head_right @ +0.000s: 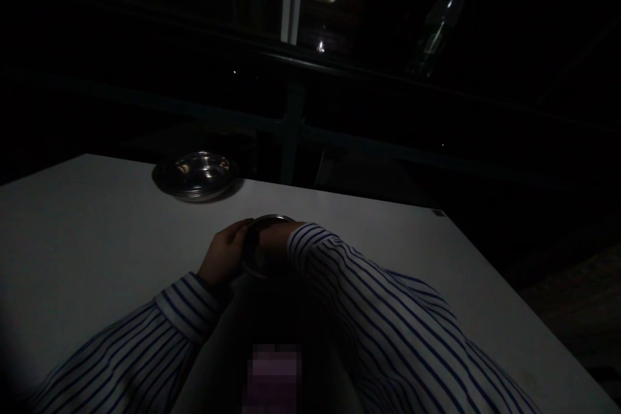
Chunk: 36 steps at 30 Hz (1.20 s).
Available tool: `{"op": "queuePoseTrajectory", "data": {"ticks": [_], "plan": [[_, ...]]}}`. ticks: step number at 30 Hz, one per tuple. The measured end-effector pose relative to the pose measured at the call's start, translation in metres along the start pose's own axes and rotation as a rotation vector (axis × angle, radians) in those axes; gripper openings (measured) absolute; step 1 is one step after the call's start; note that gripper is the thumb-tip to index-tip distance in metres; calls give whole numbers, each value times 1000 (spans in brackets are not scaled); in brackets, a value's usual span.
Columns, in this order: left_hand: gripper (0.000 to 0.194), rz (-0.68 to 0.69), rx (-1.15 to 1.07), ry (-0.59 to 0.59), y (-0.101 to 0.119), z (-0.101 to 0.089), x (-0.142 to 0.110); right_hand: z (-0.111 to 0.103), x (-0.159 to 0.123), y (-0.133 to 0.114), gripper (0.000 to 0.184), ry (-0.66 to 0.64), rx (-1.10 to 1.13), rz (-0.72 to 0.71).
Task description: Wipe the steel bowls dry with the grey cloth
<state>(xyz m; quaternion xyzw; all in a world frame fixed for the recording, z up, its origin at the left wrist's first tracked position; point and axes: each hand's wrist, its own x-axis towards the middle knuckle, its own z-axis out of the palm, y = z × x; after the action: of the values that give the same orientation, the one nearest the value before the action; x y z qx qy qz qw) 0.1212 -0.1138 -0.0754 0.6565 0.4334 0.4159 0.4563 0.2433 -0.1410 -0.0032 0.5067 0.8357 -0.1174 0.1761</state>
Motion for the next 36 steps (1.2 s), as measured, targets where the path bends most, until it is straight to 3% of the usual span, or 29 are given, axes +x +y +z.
{"op": "queuePoseTrajectory", "data": {"ticks": [3,9,14,22,27,31,33,36], "plan": [[38,13,3,-19,4,-3,-2,4,0,0,17,66,48,-8],[43,-7,-28,-48,8,-6,-1,9,-6,6,30,279,110,140],[42,-28,-46,-24,7,-4,1,15,4,1,30,381,173,188],[38,-23,21,90,5,-5,-2,19,8,-7,16,345,332,13],[38,-7,0,34,7,-6,-2,20,11,-10,24,558,367,292],[41,-33,-24,29,7,-5,-3,20,13,-7,27,628,377,485],[42,-34,-38,30,6,-5,-3,19,14,-7,28,629,385,489],[39,-23,-42,63,4,-5,-2,17,14,-10,25,580,400,351]]}}
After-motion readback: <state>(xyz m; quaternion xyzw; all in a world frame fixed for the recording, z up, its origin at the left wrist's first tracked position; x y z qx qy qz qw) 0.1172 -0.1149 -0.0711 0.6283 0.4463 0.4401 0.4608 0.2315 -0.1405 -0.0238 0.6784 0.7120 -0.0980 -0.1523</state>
